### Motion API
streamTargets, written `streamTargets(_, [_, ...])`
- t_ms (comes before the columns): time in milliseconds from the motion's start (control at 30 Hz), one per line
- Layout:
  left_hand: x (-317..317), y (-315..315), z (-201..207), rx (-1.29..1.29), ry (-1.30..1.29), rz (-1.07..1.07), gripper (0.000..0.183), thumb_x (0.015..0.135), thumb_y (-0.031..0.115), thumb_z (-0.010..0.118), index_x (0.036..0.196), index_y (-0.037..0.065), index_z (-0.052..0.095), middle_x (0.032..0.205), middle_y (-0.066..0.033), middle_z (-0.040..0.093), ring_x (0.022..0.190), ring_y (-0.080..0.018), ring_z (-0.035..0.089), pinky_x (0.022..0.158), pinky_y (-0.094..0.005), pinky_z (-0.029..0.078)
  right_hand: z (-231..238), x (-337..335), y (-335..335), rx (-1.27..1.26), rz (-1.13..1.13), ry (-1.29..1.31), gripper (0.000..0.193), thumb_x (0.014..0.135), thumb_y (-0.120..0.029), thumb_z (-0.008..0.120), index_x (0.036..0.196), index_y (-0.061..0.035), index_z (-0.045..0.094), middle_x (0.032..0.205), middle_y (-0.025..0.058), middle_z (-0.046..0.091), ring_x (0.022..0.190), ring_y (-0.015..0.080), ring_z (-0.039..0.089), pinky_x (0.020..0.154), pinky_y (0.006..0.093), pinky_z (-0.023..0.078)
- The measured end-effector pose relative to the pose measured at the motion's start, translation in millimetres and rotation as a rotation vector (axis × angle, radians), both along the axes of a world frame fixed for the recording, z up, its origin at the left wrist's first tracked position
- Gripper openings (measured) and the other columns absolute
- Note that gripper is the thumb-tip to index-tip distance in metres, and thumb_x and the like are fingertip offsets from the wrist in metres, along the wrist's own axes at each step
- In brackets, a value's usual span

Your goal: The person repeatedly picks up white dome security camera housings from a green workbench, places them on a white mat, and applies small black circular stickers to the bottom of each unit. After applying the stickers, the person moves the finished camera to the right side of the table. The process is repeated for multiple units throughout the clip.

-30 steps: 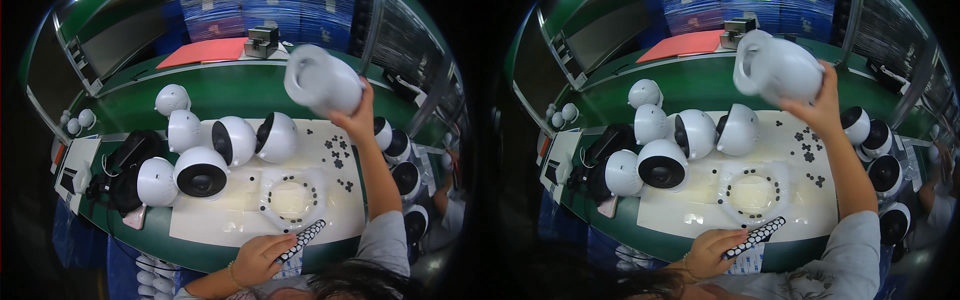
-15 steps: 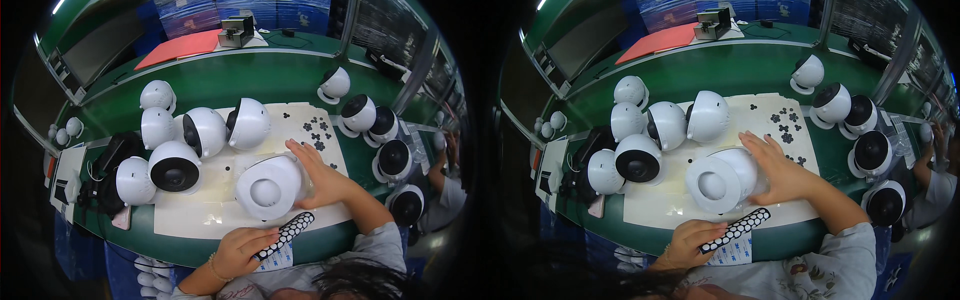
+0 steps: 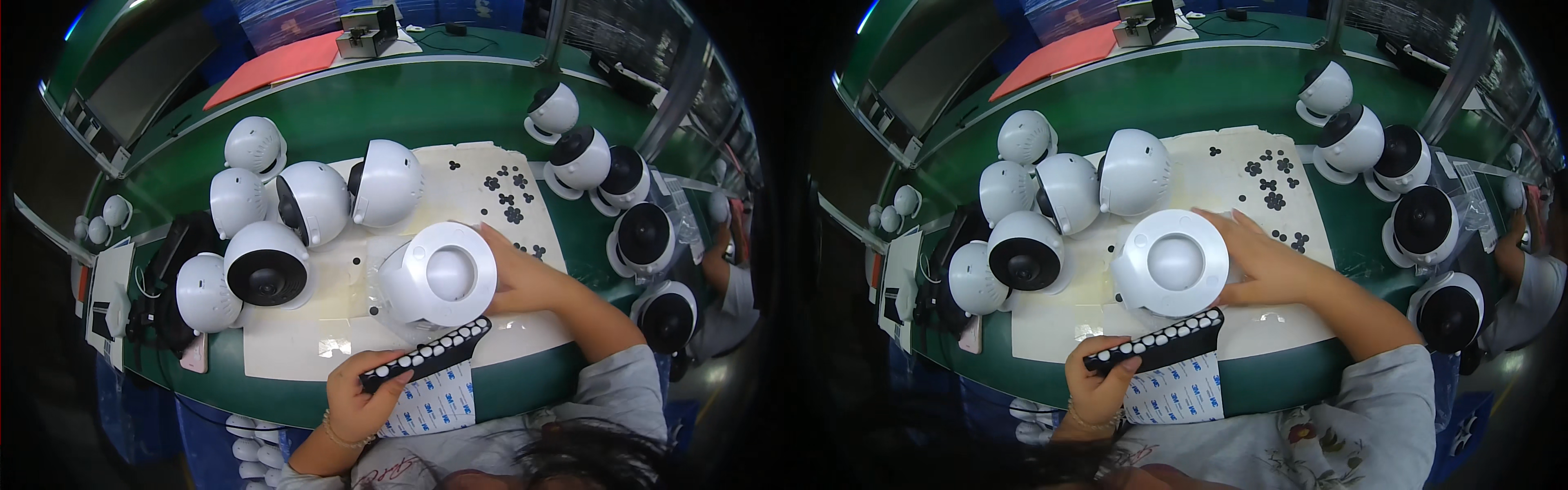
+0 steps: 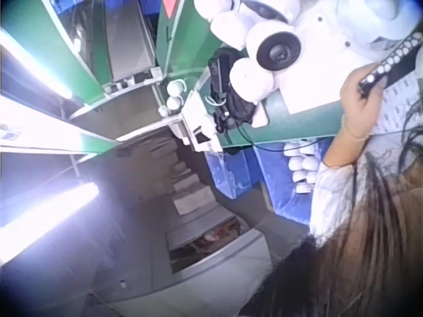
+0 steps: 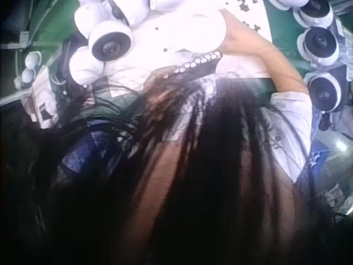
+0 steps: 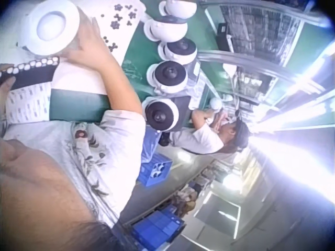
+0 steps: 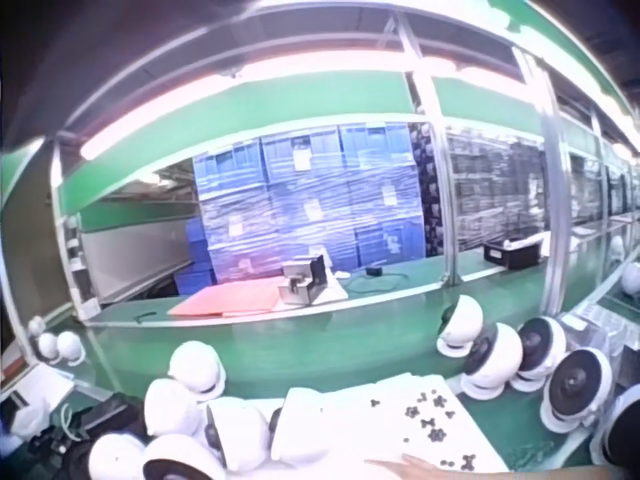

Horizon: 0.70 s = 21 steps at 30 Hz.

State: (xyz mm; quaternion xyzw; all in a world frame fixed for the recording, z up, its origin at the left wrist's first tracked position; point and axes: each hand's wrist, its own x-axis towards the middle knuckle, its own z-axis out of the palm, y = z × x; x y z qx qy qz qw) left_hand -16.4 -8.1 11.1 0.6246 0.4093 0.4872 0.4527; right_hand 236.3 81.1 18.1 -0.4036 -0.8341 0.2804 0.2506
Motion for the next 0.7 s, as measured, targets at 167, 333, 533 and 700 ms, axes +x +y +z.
streamTargets(167, [3,-1,-6,-0.043,-0.084,0.082,0.017,0.072,-0.003,0.066,0.087,-0.005,0.059,0.080,-0.0138,0.063,0.069,-0.0143,0.059,0.063,-0.0243,0.047,16,32,-37,0.291,-0.096,0.146,0.043,0.068,-0.019,0.069,0.105,-0.0049,0.053,0.098,0.0109,0.059,0.085,0.0247,0.057,0.077,0.0364,0.042])
streamTargets(333, [4,-1,-3,0.022,-0.060,-0.007,0.014,0.070,-0.003,0.067,0.082,-0.005,0.059,0.074,-0.0141,0.062,0.064,-0.0166,0.059,0.058,-0.0251,0.046,23,-22,-58,0.619,0.043,0.266,0.030,0.066,-0.012,0.071,0.093,-0.0075,0.060,0.086,0.0052,0.060,0.075,0.0180,0.057,0.064,0.0264,0.039])
streamTargets(533, [11,0,-2,0.135,-0.034,0.006,0.014,0.068,-0.003,0.068,0.079,-0.003,0.059,0.071,-0.0140,0.061,0.061,-0.0196,0.059,0.056,-0.0260,0.046,22,-20,-61,0.705,0.077,0.156,0.020,0.070,-0.015,0.066,0.090,-0.0106,0.063,0.088,-0.0008,0.060,0.085,0.0150,0.057,0.066,0.0276,0.037])
streamTargets(700, [9,-1,1,0.001,0.109,0.040,0.014,0.067,-0.002,0.069,0.077,-0.002,0.060,0.071,-0.0136,0.062,0.061,-0.0204,0.059,0.056,-0.0267,0.046,16,-13,-64,0.976,0.147,0.188,0.018,0.070,-0.014,0.065,0.088,-0.0141,0.065,0.093,-0.0043,0.060,0.095,0.0152,0.055,0.073,0.0281,0.034])
